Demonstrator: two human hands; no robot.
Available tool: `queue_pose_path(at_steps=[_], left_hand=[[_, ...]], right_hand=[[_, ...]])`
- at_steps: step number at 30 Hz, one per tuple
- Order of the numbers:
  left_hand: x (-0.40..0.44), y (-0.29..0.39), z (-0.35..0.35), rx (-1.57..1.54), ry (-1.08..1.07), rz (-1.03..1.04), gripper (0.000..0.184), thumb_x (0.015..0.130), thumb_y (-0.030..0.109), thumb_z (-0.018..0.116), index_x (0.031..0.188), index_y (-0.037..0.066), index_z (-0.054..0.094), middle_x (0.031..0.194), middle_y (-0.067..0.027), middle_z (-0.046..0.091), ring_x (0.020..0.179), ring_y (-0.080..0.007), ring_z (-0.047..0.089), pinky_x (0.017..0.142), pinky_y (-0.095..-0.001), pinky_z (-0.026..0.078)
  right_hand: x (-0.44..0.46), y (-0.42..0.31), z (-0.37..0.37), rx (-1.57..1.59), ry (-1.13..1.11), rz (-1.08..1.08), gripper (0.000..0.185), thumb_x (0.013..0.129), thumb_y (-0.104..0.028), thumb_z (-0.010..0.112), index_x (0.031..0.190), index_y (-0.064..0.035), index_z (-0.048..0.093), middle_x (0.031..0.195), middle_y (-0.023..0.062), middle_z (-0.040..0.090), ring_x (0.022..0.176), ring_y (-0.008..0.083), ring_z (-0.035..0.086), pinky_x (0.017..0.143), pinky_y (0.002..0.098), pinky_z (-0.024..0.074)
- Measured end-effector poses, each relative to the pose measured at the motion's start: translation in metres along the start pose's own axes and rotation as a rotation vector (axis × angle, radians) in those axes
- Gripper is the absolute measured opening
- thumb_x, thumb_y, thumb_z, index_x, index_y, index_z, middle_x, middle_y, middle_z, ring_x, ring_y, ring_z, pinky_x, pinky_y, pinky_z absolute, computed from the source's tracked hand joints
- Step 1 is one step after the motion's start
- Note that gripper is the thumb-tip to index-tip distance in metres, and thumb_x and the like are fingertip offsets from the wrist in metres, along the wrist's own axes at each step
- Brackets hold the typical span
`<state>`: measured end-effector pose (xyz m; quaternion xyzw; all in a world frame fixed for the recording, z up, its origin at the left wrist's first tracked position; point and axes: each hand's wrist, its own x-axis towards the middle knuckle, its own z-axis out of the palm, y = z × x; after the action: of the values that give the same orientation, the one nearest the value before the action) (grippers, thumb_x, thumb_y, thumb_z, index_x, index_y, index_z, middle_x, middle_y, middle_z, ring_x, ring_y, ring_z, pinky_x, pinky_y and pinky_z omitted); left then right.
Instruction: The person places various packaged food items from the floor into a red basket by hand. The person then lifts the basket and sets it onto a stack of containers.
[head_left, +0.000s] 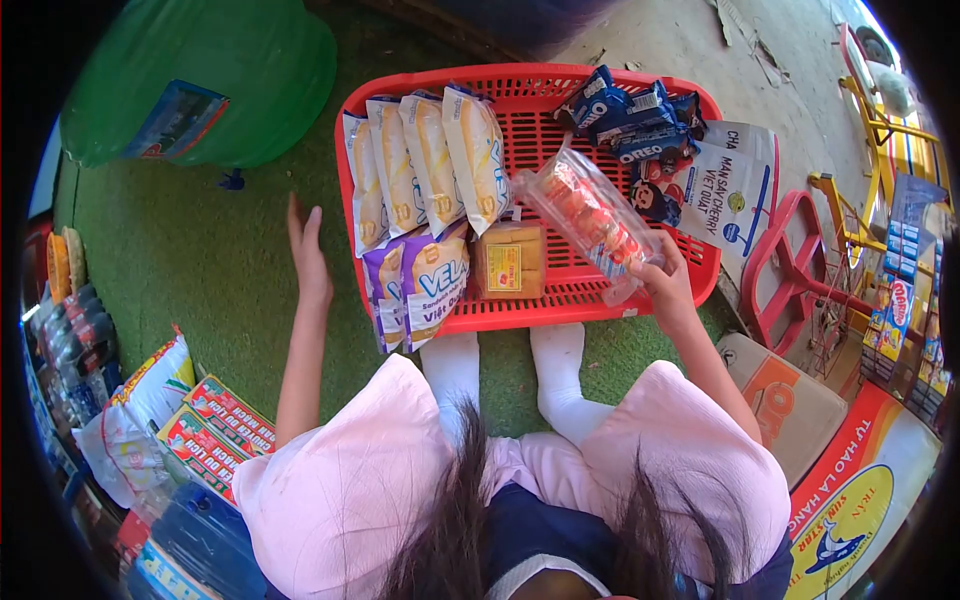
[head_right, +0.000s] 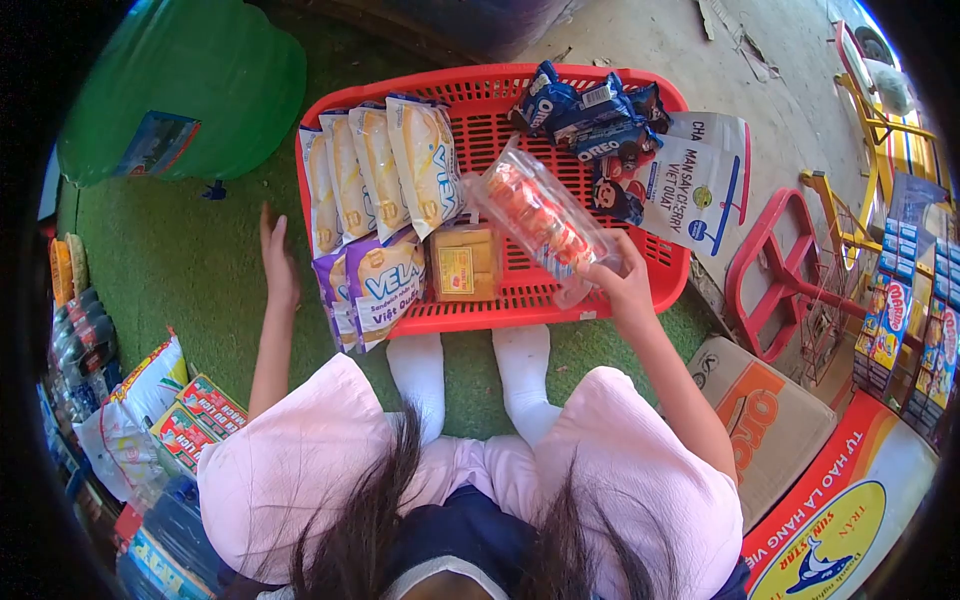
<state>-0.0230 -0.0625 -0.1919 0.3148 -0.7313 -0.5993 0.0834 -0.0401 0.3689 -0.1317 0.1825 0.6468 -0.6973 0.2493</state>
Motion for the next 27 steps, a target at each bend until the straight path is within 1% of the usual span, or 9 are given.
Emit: queue_pose_path(at_steps=[2,4,6,8,9,11,14,18,27], left_hand=[[-0.010,0.006,0.011,0.034,-0.082,-0.036,0.064,0.092,0.038,0.042,0.142,0.005,0.019,0.144,-0.0140,0.027,0.132,-0.0235,0.028,0.104,-0.0348,0.028],[-0.013,0.000,0.017,-0.256,-0.364,-0.043,0.060,0.093,0.035,0.042,0.139,0.001,0.026,0.143,-0.0137,0.030,0.129,-0.0209,0.032,0.104,-0.0323,0.027],[-0.016,-0.003,0.018,-0.218,-0.383,-0.115,0.056,0.095,0.037,0.039,0.135,-0.001,0.032,0.136,-0.0141,0.040,0.123,-0.0189,0.039,0.101,-0.0301,0.030],[-0.016,-0.003,0.018,-0.134,-0.419,-0.168,0.053,0.097,0.037,0.035,0.131,-0.003,0.038,0.128,-0.0140,0.047,0.116,-0.0183,0.045,0.098,-0.0298,0.034],[-0.016,-0.003,0.018,-0.136,-0.419,-0.168,0.053,0.097,0.037,0.035,0.131,-0.003,0.038,0.128,-0.0140,0.047,0.116,-0.0183,0.045,0.098,-0.0298,0.034],[-0.018,0.001,0.020,-0.069,-0.389,-0.046,0.052,0.097,0.038,0.034,0.128,-0.003,0.041,0.124,-0.0142,0.050,0.113,-0.0186,0.048,0.096,-0.0298,0.036],[-0.019,0.003,0.020,-0.021,-0.376,-0.005,0.051,0.097,0.037,0.034,0.129,-0.003,0.041,0.125,-0.0143,0.050,0.113,-0.0188,0.048,0.096,-0.0298,0.036],[-0.021,0.005,0.021,-0.029,-0.368,-0.024,0.052,0.097,0.038,0.034,0.129,-0.003,0.041,0.125,-0.0144,0.050,0.113,-0.0191,0.048,0.096,-0.0301,0.036],[-0.020,0.003,0.020,-0.044,-0.361,-0.009,0.051,0.097,0.037,0.036,0.128,-0.003,0.041,0.123,-0.0142,0.051,0.112,-0.0179,0.049,0.095,-0.0299,0.037]], right_hand=[[0.005,0.000,-0.002,-0.017,0.019,-0.036,0.039,0.072,-0.009,0.069,0.106,-0.0017,0.051,0.094,0.0052,0.060,0.086,0.0113,0.059,0.078,0.0274,0.0467],[0.009,-0.001,-0.003,-0.144,0.033,-0.119,0.039,0.071,-0.003,0.069,0.104,-0.0012,0.050,0.094,0.0056,0.061,0.086,0.0110,0.059,0.077,0.0277,0.0472],[0.010,0.003,-0.001,-0.156,0.067,-0.097,0.037,0.068,0.000,0.071,0.100,-0.0021,0.053,0.095,0.0053,0.060,0.086,0.0124,0.059,0.075,0.0271,0.0474],[0.013,0.011,-0.001,-0.727,0.201,-0.537,0.035,0.065,0.001,0.071,0.096,-0.0057,0.056,0.096,0.0067,0.058,0.085,0.0175,0.060,0.072,0.0283,0.0481],[0.013,0.012,-0.001,-0.729,0.201,-0.536,0.035,0.065,0.001,0.071,0.096,-0.0057,0.056,0.096,0.0067,0.058,0.085,0.0175,0.060,0.072,0.0283,0.0481],[0.013,0.009,0.003,-1.143,0.230,-0.826,0.033,0.063,-0.001,0.071,0.093,-0.0087,0.058,0.099,0.0084,0.055,0.085,0.0230,0.058,0.073,0.0325,0.0465],[0.012,0.005,0.007,-1.382,0.082,-0.726,0.033,0.064,-0.002,0.070,0.093,-0.0100,0.058,0.103,0.0085,0.053,0.086,0.0257,0.056,0.075,0.0369,0.0439],[0.012,-0.009,0.010,-1.337,-0.089,-0.572,0.033,0.066,-0.012,0.072,0.095,-0.0109,0.057,0.109,0.0094,0.050,0.084,0.0285,0.055,0.075,0.0386,0.0436],[0.013,0.004,0.008,-1.153,-0.081,-0.519,0.035,0.066,-0.017,0.074,0.095,-0.0108,0.055,0.109,0.0112,0.048,0.083,0.0308,0.056,0.071,0.0405,0.0456]])
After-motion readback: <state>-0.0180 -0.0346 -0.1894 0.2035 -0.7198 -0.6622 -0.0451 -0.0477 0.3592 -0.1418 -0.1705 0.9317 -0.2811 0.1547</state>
